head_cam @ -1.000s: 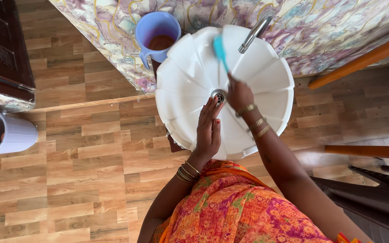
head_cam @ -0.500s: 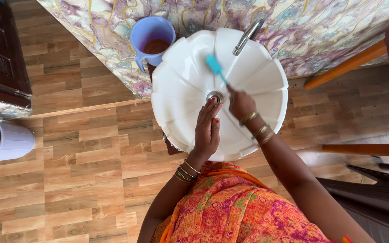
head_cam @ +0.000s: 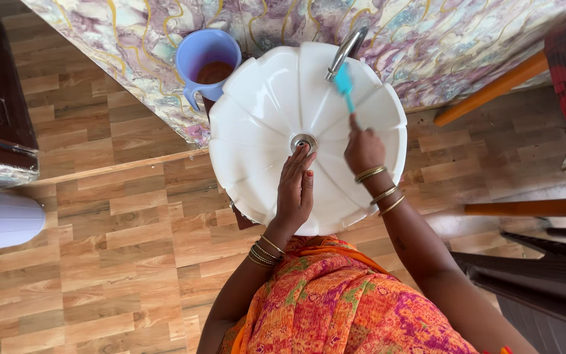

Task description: The person scrubs a white pedestal sink using a small teal brush, moving it around the bowl and faucet area.

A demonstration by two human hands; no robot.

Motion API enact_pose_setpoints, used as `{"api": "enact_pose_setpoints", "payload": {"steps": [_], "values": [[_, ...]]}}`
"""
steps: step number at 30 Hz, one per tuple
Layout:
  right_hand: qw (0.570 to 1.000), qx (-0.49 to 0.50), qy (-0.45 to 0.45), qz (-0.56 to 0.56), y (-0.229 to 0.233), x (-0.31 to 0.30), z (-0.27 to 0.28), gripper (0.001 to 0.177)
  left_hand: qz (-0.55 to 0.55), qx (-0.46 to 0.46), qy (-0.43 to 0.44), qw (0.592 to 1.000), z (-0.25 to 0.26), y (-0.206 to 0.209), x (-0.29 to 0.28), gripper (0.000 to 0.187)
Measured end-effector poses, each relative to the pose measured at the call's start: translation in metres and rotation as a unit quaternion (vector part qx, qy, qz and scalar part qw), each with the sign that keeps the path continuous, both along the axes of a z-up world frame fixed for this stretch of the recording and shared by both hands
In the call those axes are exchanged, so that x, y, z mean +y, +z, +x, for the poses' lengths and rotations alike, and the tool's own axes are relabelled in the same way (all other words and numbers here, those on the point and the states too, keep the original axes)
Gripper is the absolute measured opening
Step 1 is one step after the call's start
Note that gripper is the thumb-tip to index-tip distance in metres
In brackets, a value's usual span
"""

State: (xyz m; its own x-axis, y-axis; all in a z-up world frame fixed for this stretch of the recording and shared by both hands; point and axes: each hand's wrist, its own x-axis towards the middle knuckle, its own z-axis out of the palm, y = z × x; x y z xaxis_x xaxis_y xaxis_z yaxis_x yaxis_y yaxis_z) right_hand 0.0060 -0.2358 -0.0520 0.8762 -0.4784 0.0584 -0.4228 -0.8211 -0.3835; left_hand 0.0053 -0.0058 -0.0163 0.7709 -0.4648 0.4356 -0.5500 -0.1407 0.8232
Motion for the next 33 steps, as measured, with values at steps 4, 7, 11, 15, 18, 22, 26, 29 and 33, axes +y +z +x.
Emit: {"api": "enact_pose_setpoints", "payload": {"steps": [4,7,11,15,18,22,26,29,33], "values": [[0.997,0.022,0.056,0.048,0.002,0.002,-0.03,0.052,-0.002,-0.003,0.008,1.0,0.003,0.004,0.001,0.042],[0.997,-0.061,0.016,0.033,0.018,-0.022,-0.017,0.057,0.006,0.002,0.011,1.0,-0.002,0.003,0.005,0.041],[0.995,-0.09,-0.019,0.037,0.036,-0.027,0.024,0.047,-0.007,0.0,0.012,1.0,0.001,0.006,0.001,0.04],[0.998,-0.042,-0.001,0.049,0.032,-0.015,0.024,0.045,-0.003,-0.001,0.02,1.0,0.0,0.007,0.004,0.04],[0.996,-0.067,0.044,0.048,0.026,-0.021,0.019,0.041,-0.011,0.002,0.022,1.0,-0.002,0.006,0.007,0.039],[0.994,-0.082,-0.008,0.07,0.025,-0.015,0.027,0.046,-0.01,-0.003,0.027,1.0,0.001,0.006,0.006,0.039],[0.998,0.046,0.019,0.039,0.016,0.012,-0.002,0.046,-0.014,-0.002,0.022,1.0,0.0,0.008,0.006,0.039],[0.993,0.059,0.084,0.064,0.028,0.015,-0.034,0.044,-0.02,0.0,0.018,1.0,0.001,0.005,0.003,0.038],[0.993,-0.027,0.091,0.073,0.075,-0.007,-0.041,0.048,-0.025,0.005,0.022,0.999,0.001,0.0,0.003,0.036]]}}
